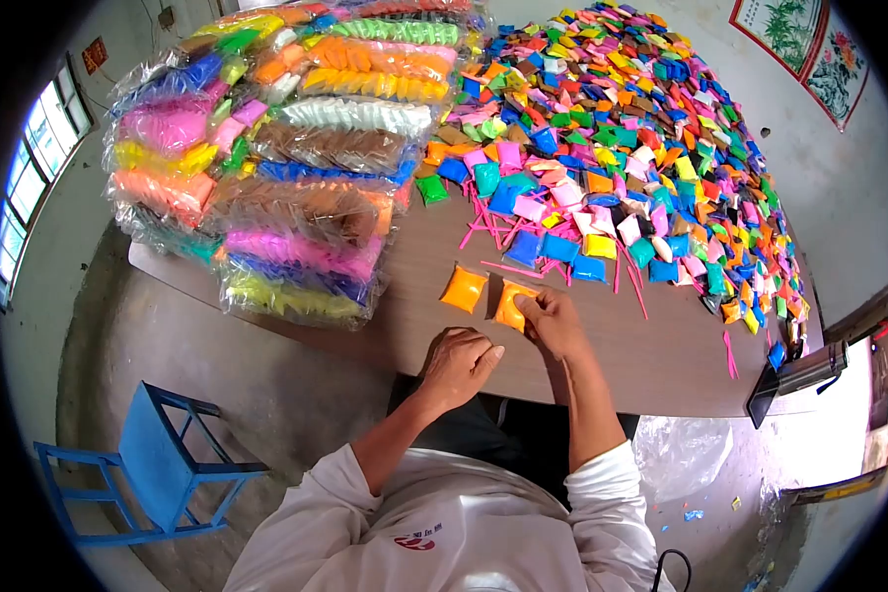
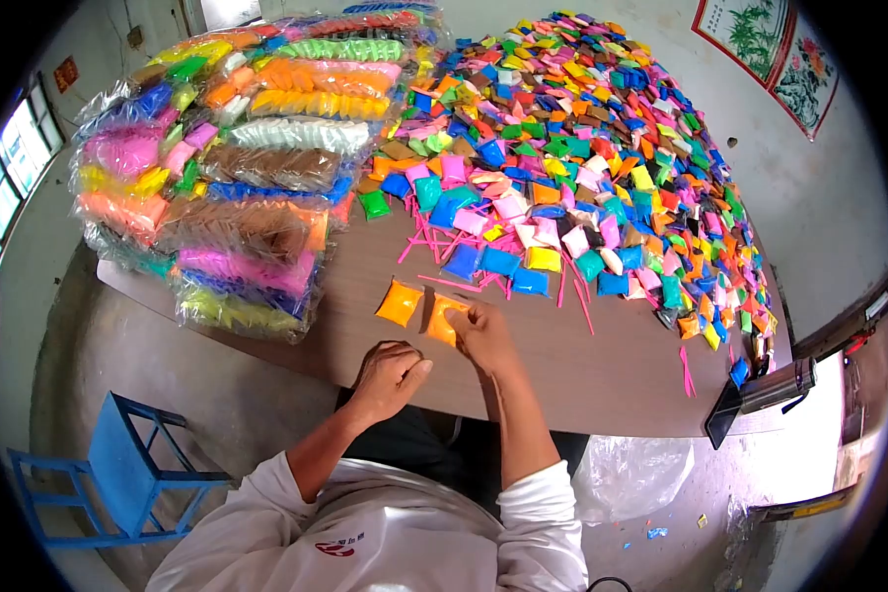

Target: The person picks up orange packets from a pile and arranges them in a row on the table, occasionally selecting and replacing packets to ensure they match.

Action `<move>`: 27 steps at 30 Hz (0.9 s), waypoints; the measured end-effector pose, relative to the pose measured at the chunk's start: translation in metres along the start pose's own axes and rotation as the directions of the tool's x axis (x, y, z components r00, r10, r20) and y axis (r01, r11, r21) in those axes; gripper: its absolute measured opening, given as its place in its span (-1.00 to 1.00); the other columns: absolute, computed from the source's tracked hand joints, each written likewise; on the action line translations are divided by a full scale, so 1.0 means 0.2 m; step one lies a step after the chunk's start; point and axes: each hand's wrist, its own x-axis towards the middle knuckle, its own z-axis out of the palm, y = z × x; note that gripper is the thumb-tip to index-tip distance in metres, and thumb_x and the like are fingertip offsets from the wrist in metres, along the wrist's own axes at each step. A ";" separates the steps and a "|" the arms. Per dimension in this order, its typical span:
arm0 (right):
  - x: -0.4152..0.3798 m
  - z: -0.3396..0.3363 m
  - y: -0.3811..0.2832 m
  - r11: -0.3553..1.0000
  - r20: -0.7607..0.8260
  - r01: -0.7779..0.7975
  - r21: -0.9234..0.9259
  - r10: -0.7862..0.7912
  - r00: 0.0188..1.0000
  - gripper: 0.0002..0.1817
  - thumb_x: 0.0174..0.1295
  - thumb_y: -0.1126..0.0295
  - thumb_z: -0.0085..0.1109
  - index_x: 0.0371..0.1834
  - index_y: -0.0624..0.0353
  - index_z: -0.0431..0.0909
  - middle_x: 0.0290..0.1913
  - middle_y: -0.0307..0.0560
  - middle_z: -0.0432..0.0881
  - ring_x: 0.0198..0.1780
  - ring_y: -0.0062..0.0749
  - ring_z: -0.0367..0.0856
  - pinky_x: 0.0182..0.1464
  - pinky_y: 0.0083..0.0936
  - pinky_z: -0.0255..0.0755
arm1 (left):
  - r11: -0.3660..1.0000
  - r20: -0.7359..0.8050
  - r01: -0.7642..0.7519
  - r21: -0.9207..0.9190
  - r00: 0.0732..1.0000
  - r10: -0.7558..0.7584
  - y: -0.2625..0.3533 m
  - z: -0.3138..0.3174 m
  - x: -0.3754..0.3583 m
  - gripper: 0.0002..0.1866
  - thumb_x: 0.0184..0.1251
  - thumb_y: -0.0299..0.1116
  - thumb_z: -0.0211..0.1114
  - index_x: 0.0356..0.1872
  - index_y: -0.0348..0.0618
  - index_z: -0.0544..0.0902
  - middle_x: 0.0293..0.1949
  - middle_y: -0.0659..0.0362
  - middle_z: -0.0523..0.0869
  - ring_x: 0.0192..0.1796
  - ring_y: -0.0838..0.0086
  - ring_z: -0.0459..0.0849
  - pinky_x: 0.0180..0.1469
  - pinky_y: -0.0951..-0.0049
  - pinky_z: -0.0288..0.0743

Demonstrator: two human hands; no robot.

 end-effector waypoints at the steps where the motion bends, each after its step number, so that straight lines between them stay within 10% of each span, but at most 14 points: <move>1: 0.04 0.00 0.01 0.997 -0.024 -0.017 -0.075 0.016 1.000 -0.74 0.47 0.31 0.19 0.01 0.30 0.63 -0.50 -0.32 0.53 -0.56 -0.67 0.38 -0.52 -0.58 0.24 | 1.000 -0.012 -0.008 0.006 1.000 0.008 0.00 0.00 0.00 -0.65 0.45 -0.26 0.23 -0.52 -0.27 0.50 -0.45 -0.04 0.60 -0.30 -0.01 0.58 -0.12 0.09 0.44; 11: 0.13 0.11 0.02 0.872 -0.162 0.166 -0.461 -0.267 0.950 -0.62 0.21 0.35 0.42 0.03 0.31 0.59 -0.32 0.14 0.68 -0.34 -0.04 0.66 -0.24 -0.23 0.51 | 0.998 -0.044 -0.042 0.039 0.998 0.044 -0.01 0.02 0.00 -0.67 0.39 -0.28 0.26 -0.54 -0.27 0.51 -0.46 -0.03 0.60 -0.31 0.00 0.60 -0.14 0.09 0.46; 18: 0.12 0.12 0.06 0.849 -0.285 0.290 -0.442 -0.439 0.852 -0.62 0.18 0.39 0.43 0.06 0.22 0.63 -0.22 0.11 0.66 -0.20 -0.08 0.67 -0.13 -0.27 0.54 | 0.996 -0.062 -0.054 0.065 0.996 0.058 0.01 0.01 0.00 -0.69 0.34 -0.32 0.31 -0.56 -0.24 0.51 -0.48 0.01 0.60 -0.33 0.03 0.61 -0.13 0.10 0.47; 27: 0.11 0.21 -0.08 0.685 -0.041 0.446 -0.576 -0.569 0.821 -0.63 0.16 0.33 0.44 0.06 0.08 0.71 -0.16 0.09 0.65 -0.17 0.00 0.68 -0.13 -0.18 0.55 | 0.996 -0.079 -0.060 0.067 0.995 0.065 0.01 0.01 0.00 -0.72 0.32 -0.32 0.34 -0.54 -0.23 0.56 -0.48 0.04 0.62 -0.32 0.08 0.63 -0.08 0.12 0.47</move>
